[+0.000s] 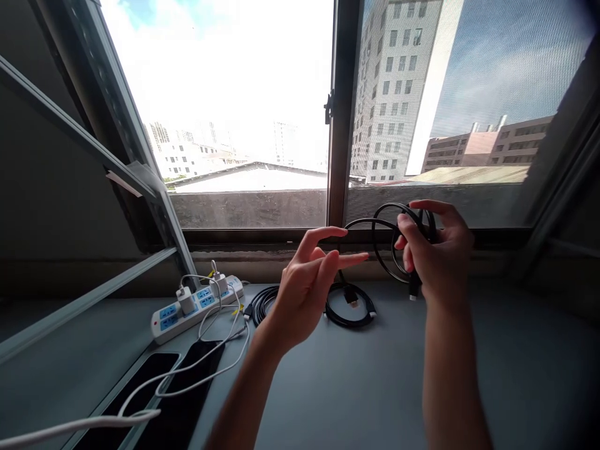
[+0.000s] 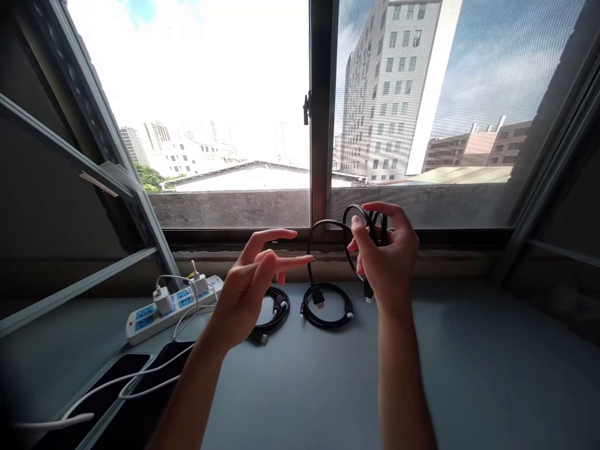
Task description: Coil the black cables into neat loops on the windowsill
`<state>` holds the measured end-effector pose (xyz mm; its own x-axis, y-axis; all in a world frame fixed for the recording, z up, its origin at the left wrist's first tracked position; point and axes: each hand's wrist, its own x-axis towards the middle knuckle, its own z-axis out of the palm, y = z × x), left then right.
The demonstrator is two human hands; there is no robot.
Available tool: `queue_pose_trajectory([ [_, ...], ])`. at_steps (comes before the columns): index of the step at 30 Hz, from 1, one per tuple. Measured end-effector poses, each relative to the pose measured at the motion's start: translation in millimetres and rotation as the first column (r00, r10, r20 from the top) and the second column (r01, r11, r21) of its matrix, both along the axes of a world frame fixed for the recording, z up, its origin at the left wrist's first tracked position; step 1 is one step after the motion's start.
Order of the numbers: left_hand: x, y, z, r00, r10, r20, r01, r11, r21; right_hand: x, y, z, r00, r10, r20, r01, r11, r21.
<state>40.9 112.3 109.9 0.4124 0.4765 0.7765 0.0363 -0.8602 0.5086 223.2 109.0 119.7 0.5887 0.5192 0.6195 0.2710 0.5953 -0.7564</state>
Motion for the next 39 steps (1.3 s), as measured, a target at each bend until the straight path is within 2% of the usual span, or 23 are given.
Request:
queue_pose_trajectory([
  [11, -0.1, -4.6, -0.2, 0.992, -0.066, -0.105, 0.068, 0.998, 0.011, -1.3, 1.4, -2.2, 0.999, 0.047, 0.016, -0.047, 0.999, -0.020],
  [14, 1.4, -2.9, -0.6, 0.998, -0.052, -0.047, 0.051, 0.998, -0.035, -1.4, 1.2, -2.1, 0.999, 0.044, 0.021, -0.044, 0.999, -0.022],
  [16, 1.7, -3.0, 1.1, 0.998, -0.054, 0.043, 0.060, 0.988, -0.143, -1.4, 1.0, -1.9, 0.999, 0.044, 0.022, -0.044, 0.999, -0.023],
  [18, 0.2, -5.6, 4.5, 0.983, -0.100, 0.156, 0.148, 0.933, -0.329, -1.5, 0.7, -1.6, 0.999, 0.047, 0.020, -0.046, 0.999, -0.021],
  [21, -4.7, -13.4, 10.6, 0.931, -0.183, 0.315, 0.336, 0.765, -0.550, -1.8, 0.2, -1.4, 0.998, 0.054, 0.015, -0.053, 0.998, -0.017],
  [24, -9.7, -20.5, 14.5, 0.886, -0.231, 0.401, 0.450, 0.632, -0.630, -2.4, -0.3, -1.3, 0.998, 0.057, 0.015, -0.057, 0.998, -0.016],
  [26, -11.9, -22.9, 15.7, 0.867, -0.266, 0.422, 0.494, 0.578, -0.650, -3.3, -1.0, -0.8, 0.998, 0.058, 0.015, -0.058, 0.998, -0.017],
  [30, -14.5, -25.4, 17.1, 0.851, -0.301, 0.429, 0.524, 0.536, -0.662, -6.1, -3.1, 1.6, 0.999, 0.049, -0.004, -0.049, 0.998, -0.028],
  [39, -17.1, -29.9, 16.4, 0.839, -0.337, 0.428, 0.545, 0.523, -0.656, -4.3, -3.5, 0.4, 0.999, 0.043, 0.004, -0.043, 0.999, -0.018],
])
